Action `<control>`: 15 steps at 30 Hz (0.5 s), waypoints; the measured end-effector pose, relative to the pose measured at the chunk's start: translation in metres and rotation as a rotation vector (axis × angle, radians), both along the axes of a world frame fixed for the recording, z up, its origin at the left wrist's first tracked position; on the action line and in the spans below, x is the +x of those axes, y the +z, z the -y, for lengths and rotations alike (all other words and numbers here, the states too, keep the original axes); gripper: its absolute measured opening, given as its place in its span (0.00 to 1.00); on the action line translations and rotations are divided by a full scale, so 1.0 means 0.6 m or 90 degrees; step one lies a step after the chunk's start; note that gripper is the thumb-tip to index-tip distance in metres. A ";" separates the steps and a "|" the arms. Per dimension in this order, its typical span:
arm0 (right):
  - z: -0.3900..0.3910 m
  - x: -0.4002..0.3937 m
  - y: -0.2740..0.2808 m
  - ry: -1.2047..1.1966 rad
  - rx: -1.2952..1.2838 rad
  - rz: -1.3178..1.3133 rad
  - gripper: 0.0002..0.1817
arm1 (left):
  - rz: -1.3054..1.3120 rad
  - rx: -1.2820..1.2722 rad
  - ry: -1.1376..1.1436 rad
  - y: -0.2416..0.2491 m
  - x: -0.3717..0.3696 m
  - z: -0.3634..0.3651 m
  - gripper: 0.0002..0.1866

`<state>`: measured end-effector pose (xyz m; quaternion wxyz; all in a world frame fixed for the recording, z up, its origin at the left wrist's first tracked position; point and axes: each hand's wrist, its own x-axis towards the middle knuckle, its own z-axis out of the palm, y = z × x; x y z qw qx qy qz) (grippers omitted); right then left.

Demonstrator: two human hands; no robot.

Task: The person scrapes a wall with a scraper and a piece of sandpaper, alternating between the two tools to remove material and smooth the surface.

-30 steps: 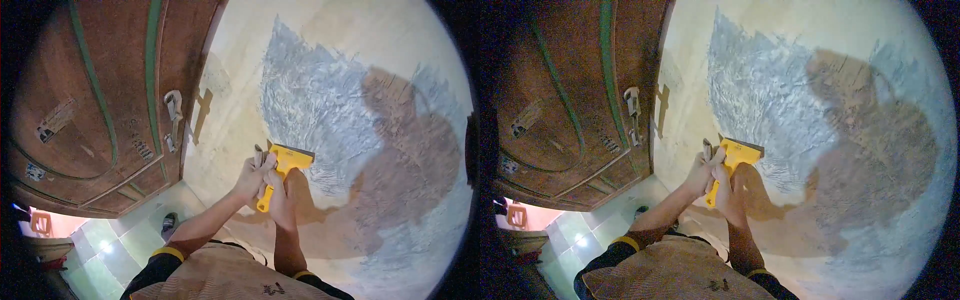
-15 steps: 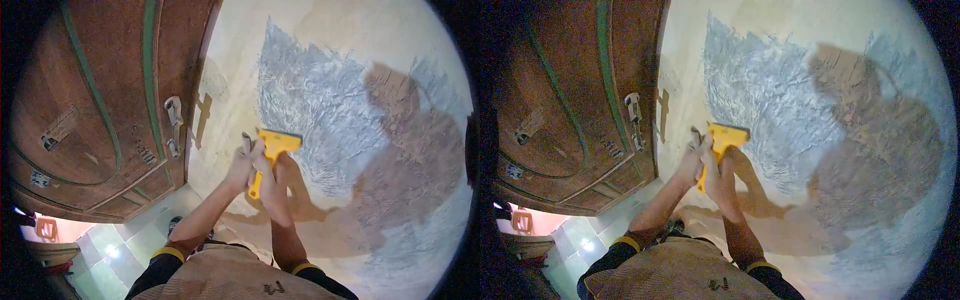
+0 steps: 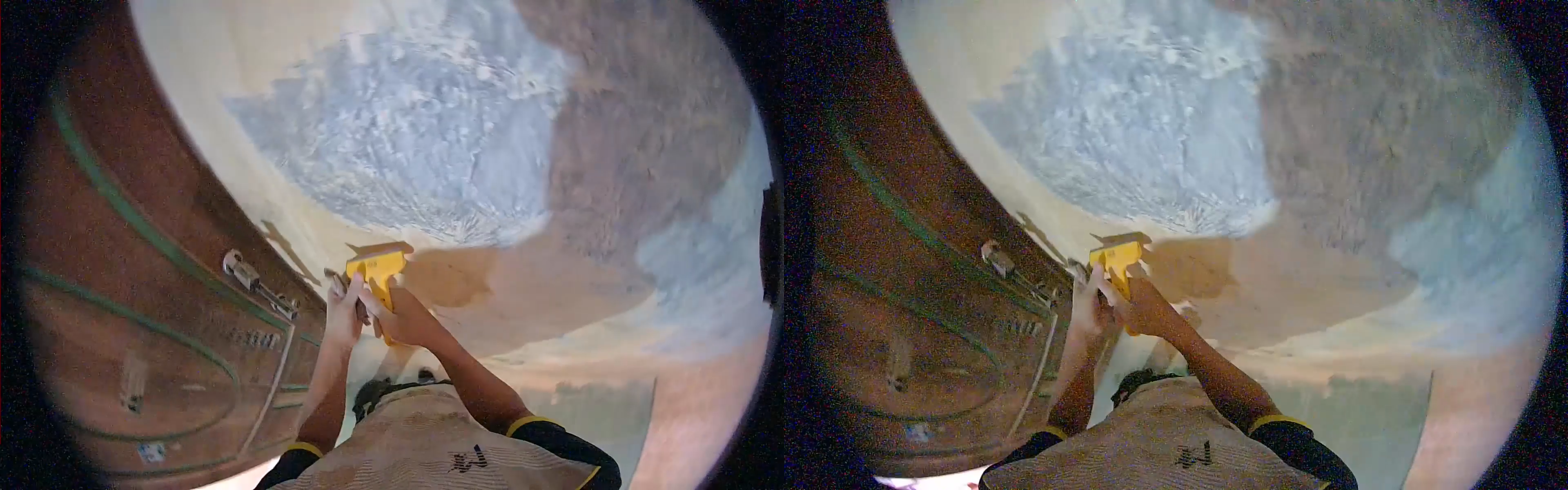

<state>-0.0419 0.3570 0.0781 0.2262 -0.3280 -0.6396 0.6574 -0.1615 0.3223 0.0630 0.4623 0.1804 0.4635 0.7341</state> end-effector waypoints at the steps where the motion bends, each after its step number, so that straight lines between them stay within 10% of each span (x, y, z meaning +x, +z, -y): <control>1: 0.003 0.007 -0.024 -0.011 0.213 -0.009 0.21 | -0.022 -0.018 0.053 -0.013 0.003 0.006 0.12; 2: 0.006 0.009 -0.043 -0.029 0.426 -0.011 0.23 | -0.038 -0.024 0.028 -0.031 -0.003 0.012 0.12; 3: 0.020 0.009 -0.022 -0.098 0.185 0.083 0.24 | -0.093 -0.018 0.017 -0.050 -0.013 0.019 0.11; 6: 0.053 -0.007 -0.061 -0.311 0.383 0.207 0.23 | -0.173 0.000 0.001 -0.058 -0.016 0.045 0.09; 15: 0.142 -0.116 -0.109 -0.623 0.264 0.113 0.21 | -0.373 0.034 -0.125 -0.074 -0.087 0.065 0.19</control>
